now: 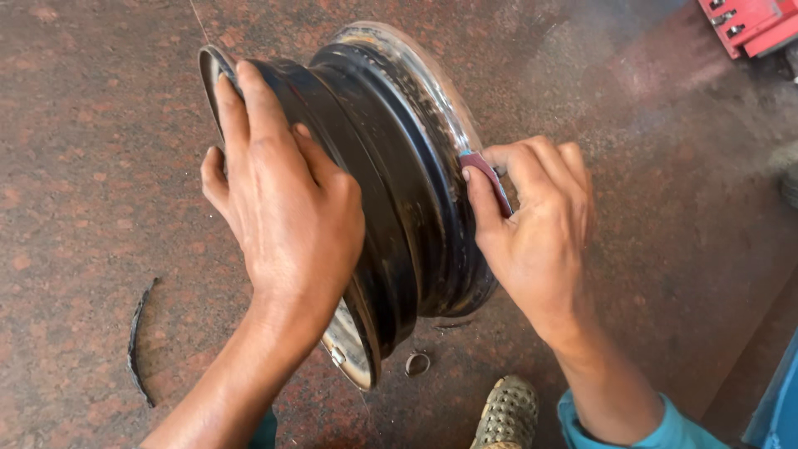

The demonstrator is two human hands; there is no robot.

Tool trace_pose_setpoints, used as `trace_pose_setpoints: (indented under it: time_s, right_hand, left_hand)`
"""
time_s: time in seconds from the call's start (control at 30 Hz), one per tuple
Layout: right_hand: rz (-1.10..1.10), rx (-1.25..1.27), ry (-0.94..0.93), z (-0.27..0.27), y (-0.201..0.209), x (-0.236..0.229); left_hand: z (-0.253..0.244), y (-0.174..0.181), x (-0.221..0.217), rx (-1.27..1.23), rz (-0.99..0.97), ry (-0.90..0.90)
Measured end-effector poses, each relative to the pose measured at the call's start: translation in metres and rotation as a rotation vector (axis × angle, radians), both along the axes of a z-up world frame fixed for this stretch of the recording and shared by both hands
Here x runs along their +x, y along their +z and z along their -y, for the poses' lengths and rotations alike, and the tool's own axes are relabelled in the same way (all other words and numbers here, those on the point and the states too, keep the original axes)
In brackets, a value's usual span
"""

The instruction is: The person sands the outer rim of a black metal wheel rim using a pink sanding block. They hold the rim with their left hand and rotate it while sanding with their right hand, working around the circumference.

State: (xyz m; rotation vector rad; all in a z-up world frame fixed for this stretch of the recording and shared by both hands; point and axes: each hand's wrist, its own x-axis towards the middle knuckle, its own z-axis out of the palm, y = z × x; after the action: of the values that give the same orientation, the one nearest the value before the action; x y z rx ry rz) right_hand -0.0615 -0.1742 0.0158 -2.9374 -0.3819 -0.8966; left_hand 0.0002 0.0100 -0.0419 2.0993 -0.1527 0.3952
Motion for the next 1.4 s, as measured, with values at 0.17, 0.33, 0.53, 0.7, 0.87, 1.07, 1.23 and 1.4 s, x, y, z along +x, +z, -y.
trace_pose_setpoints:
  time_s: [0.17,0.33,0.53,0.7,0.87,1.07,1.23,1.4]
  right_hand:
    - [0.103,-0.129,-0.026,0.000,-0.005,0.065]
    - [0.067,-0.028,-0.163,-0.009,-0.009,0.001]
    - [0.150,-0.154,-0.102,-0.006,-0.009,0.055]
    - [0.123,-0.049,-0.156,-0.007,-0.019,0.006]
    - [0.137,-0.089,-0.090,0.011,-0.020,0.051]
    - [0.136,-0.066,-0.137,-0.003,-0.011,0.001]
    - [0.143,-0.117,-0.110,0.004,-0.014,0.042]
    - [0.139,-0.036,-0.101,0.006,-0.017,0.018]
  left_hand:
    - [0.000,0.005,0.000,-0.016,-0.062,-0.002]
    - [0.000,0.005,-0.001,-0.050,-0.055,-0.017]
    - [-0.002,0.008,-0.005,-0.041,-0.065,-0.016]
    - [-0.001,0.004,0.001,-0.043,-0.072,-0.019]
    - [0.000,0.005,-0.006,0.042,-0.056,-0.018]
    - [-0.001,0.011,-0.008,0.091,-0.067,-0.013]
    - [0.002,0.007,-0.014,0.093,-0.069,-0.012]
    - [-0.003,0.009,-0.005,0.086,-0.044,-0.028]
